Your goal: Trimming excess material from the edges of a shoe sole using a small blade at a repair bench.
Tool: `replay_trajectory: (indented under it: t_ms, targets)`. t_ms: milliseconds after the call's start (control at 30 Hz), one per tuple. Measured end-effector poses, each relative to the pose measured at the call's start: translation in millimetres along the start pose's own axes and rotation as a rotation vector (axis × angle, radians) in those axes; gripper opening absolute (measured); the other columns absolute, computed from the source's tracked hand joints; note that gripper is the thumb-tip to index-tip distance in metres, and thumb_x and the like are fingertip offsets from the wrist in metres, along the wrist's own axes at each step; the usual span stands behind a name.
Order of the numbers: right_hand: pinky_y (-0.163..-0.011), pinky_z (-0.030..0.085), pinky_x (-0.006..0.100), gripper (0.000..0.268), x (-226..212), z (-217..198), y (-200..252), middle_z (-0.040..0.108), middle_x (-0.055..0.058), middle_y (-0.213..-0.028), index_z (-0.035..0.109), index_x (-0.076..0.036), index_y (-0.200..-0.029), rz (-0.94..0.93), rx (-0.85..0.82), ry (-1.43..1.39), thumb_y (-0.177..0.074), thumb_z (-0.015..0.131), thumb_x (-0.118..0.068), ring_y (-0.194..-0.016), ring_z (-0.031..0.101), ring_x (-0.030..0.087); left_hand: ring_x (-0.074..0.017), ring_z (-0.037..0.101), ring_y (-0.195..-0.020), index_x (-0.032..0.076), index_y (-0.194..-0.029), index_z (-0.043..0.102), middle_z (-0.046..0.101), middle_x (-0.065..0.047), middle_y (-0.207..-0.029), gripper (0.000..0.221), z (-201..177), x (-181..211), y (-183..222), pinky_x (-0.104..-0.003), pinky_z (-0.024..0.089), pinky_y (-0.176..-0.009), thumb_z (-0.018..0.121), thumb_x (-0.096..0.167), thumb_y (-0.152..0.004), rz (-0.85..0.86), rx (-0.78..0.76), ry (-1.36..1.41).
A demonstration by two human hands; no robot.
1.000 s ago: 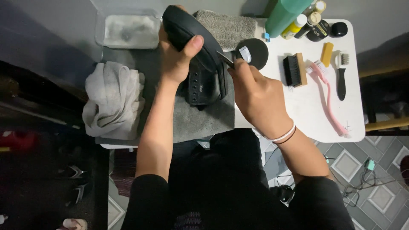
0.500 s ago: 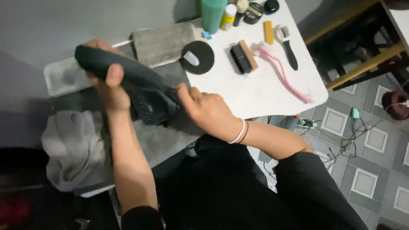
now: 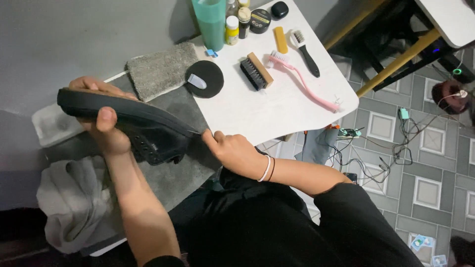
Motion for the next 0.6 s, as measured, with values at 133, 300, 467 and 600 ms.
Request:
replay_trajectory:
  t_ms: [133,300,467,600]
  targets:
    - [-0.032,0.036,0.041,0.053,3.1,26.2,13.3,0.055,0.012,-0.078,0.047,0.001,-0.133,0.029,-0.079,-0.016,-0.082,0.057,0.009,-0.038,0.049,0.028,-0.0218,0.052,-0.071,0.015,-0.118,0.038,0.048,-0.005,-0.090,0.049,1.3,0.3,-3.3,-0.034,0.052,-0.065,0.068,0.045,-0.093,0.033,-0.087,-0.029]
    - [-0.038,0.036,0.042,0.016,8.6,-4.6,8.5,0.052,0.013,-0.067,0.048,-0.003,-0.113,0.059,-0.018,-0.318,-0.099,0.056,-0.002,-0.042,0.047,0.032,-0.0226,0.053,-0.068,0.013,-0.116,0.039,0.049,-0.005,-0.088,0.054,0.5,2.4,-1.1,-0.036,0.053,-0.064,0.073,0.044,-0.089,-0.011,-0.002,-0.006]
    - [-0.044,0.039,0.043,0.015,15.2,-60.9,-12.7,0.055,0.016,-0.059,0.049,-0.003,-0.101,0.083,0.025,-0.517,-0.108,0.053,-0.016,-0.046,0.053,0.037,-0.0187,0.049,-0.067,0.017,-0.118,0.042,0.049,-0.002,-0.085,0.050,4.8,0.8,-1.9,-0.034,0.050,-0.061,0.074,0.044,-0.090,-0.016,-0.055,0.058]
    - [-0.046,0.039,0.039,0.016,4.9,-94.1,-32.7,0.058,0.016,-0.068,0.048,-0.003,-0.110,-0.007,0.091,-0.652,-0.109,0.047,-0.019,-0.048,0.052,0.032,-0.0204,0.053,-0.073,0.015,-0.117,0.042,0.050,-0.005,-0.092,0.049,-0.9,0.2,1.6,-0.035,0.054,-0.067,0.072,0.043,-0.089,-0.006,0.000,-0.016]
Point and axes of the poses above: each hand's wrist, its own y-axis away from the middle knuckle, its own z-axis out of the palm, x = y × z, the point moved 9 cm from there along -y, towards the middle knuckle
